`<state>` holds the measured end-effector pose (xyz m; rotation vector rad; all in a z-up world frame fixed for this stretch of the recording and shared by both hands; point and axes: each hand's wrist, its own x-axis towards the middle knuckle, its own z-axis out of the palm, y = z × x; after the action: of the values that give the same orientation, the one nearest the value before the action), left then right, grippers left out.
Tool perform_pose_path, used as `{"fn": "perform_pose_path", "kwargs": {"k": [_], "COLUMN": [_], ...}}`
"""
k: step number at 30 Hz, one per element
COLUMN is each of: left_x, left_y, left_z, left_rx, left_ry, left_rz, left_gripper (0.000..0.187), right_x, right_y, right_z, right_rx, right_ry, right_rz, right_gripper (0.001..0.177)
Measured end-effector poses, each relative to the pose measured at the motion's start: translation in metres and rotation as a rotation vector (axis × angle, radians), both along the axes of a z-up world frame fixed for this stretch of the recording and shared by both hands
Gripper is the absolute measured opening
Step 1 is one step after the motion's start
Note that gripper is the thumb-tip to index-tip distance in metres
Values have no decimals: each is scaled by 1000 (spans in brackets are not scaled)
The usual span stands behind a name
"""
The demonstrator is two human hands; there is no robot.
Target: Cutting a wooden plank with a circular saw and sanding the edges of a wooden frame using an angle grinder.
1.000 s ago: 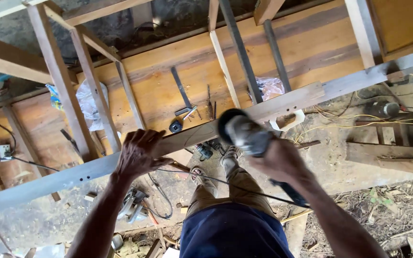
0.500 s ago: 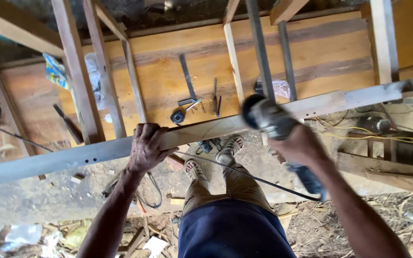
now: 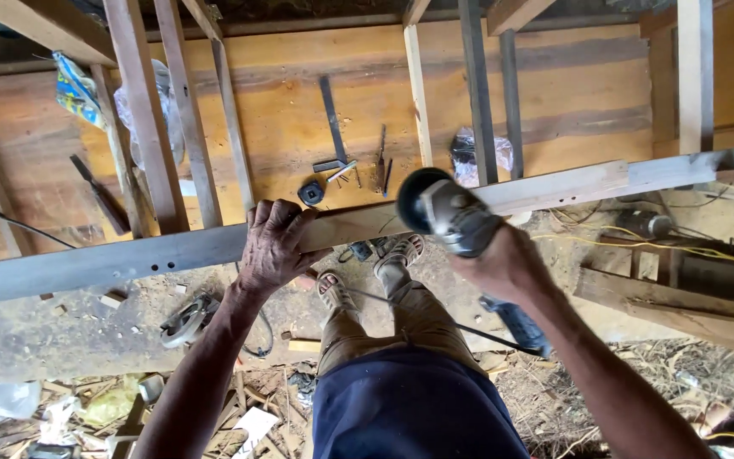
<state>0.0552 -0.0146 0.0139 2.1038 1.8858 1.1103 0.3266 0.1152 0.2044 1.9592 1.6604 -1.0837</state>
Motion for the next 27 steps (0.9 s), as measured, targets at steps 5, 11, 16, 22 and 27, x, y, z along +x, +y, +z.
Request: {"fn": "perform_pose_path", "kwargs": {"k": [5, 11, 16, 22, 27], "left_x": [-2, -3, -4, -7, -9], "left_y": [-2, 2, 0, -4, -1], "left_z": [-6, -7, -12, -17, 4], "left_rx": [36, -4, -5, -48, -96], "left_ry": [9, -23, 30, 33, 187], "left_rz": [20, -60, -2, 5, -75], "left_gripper": [51, 52, 49, 48, 58], "right_x": [-26, 0, 82, 185, 250], "right_y": [-19, -13, 19, 61, 103], "right_z": [-14, 7, -1, -25, -29], "right_rx": [14, -39, 213, 421, 250], "right_ry": [25, 126, 170, 279, 94], "right_rz": [158, 167, -230, -283, -402], "right_gripper": [54, 54, 39, 45, 42]}}
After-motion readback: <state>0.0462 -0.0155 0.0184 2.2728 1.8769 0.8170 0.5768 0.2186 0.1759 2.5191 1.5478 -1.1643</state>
